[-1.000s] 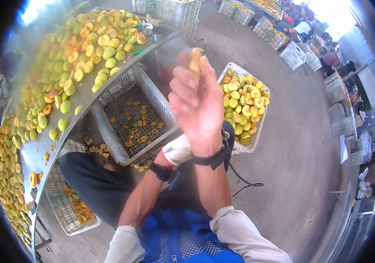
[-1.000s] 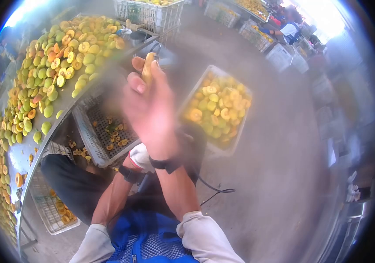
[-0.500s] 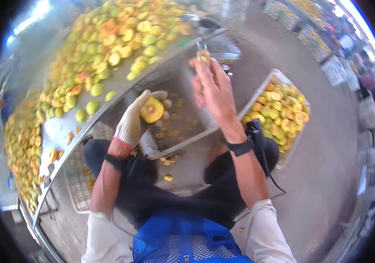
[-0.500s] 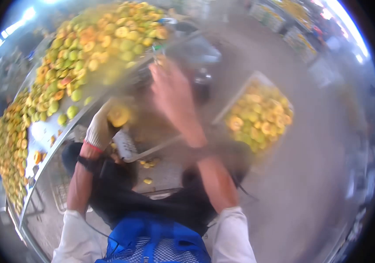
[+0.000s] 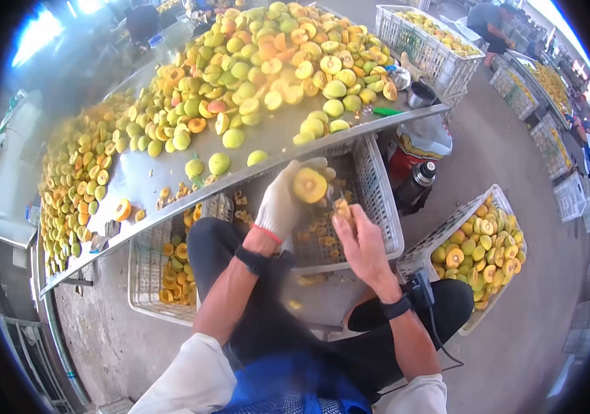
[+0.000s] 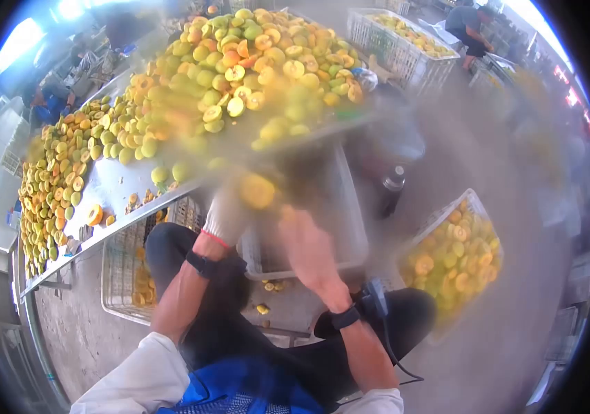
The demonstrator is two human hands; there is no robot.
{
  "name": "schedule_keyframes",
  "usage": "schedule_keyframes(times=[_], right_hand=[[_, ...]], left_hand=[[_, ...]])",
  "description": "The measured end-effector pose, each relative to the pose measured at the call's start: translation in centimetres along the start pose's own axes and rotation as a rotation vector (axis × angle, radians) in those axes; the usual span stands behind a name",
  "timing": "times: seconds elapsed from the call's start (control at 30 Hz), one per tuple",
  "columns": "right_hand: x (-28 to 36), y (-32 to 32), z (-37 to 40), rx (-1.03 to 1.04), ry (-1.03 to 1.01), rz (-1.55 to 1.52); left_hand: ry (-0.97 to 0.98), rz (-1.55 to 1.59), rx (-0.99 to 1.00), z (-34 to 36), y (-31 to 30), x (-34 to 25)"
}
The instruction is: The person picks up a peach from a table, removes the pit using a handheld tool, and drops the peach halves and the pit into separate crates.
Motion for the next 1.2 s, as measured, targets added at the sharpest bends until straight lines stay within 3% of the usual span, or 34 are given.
schedule_keyframes(times=[0.07, 0.17, 0.2, 0.3, 0.77, 0.97, 1.07, 1.2], right_hand=[[0.4, 0.3, 0.1, 0.036, 0.041, 0.018], [0.7, 0.9, 0.0, 0.055, -0.058, 0.068], [0.6, 1.1, 0.0, 0.081, 0.023, 0.052], [1.8, 1.1, -0.4, 0.063, -0.082, 0.102], [2.1, 2.9, -0.3, -0.022, -0.006, -0.094], [2.0, 2.6, -0.1, 0.065, 0.041, -0.111], [2.4, 2.2, 0.0, 0.142, 0.080, -0.141], [1.5, 2.2, 0.4, 0.214, 0.033, -0.059]], left_hand=[[-0.071, 0.083, 0.002, 0.2, 0.1, 0.5], [-0.177, 0.174, -0.027, 0.7, 0.6, 0.3], [-0.145, 0.123, -0.047, 1.0, 0.8, -0.1], [-0.074, 0.009, -0.084, 1.9, 1.5, -1.3], [0.182, 0.010, -0.365, 2.4, 3.1, -1.1], [0.190, 0.107, -0.325, 2.3, 4.6, -2.7], [0.177, 0.026, -0.368, 2.7, 4.4, -3.0], [0.073, -0.129, -0.247, 2.9, 3.7, -3.0]])
Point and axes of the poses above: each hand's wrist, its own z-axis away from the middle knuckle, its own y-axis out of the palm, x = y × z, the point moved 5 cm from there along -z, towards the middle knuckle, and after that the axes turned 4 degrees about -y, right-handed, at the moved point
